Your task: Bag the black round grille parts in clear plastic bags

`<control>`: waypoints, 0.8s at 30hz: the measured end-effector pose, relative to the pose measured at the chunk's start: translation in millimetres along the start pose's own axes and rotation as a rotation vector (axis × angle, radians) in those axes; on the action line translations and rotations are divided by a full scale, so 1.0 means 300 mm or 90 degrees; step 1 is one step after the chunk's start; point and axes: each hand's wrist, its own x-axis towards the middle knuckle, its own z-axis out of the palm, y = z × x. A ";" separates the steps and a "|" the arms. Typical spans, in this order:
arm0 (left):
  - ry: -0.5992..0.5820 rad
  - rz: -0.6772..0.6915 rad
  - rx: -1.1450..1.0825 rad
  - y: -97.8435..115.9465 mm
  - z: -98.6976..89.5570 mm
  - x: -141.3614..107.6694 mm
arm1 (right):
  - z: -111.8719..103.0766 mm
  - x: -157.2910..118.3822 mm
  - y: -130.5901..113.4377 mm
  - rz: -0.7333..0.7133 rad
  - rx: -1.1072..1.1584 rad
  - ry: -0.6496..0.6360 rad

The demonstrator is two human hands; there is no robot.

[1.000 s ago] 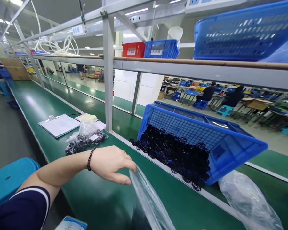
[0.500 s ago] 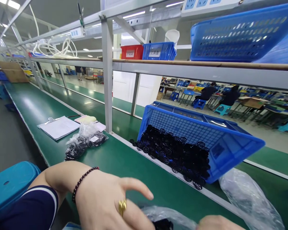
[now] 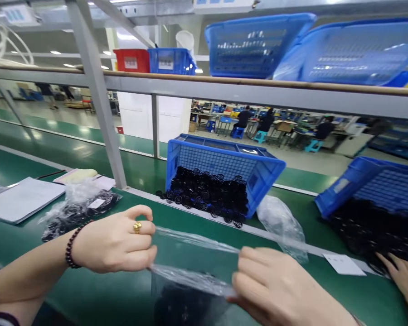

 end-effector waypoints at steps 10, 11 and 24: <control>-0.099 -0.008 -0.209 0.026 0.023 -0.010 | 0.002 -0.008 0.077 0.011 0.093 -0.116; -0.082 -0.033 -0.161 0.015 0.008 -0.007 | -0.005 -0.012 0.081 0.017 0.091 -0.093; 0.345 -0.498 -0.484 0.134 0.419 -0.221 | 0.433 -0.287 -0.083 0.430 0.313 0.345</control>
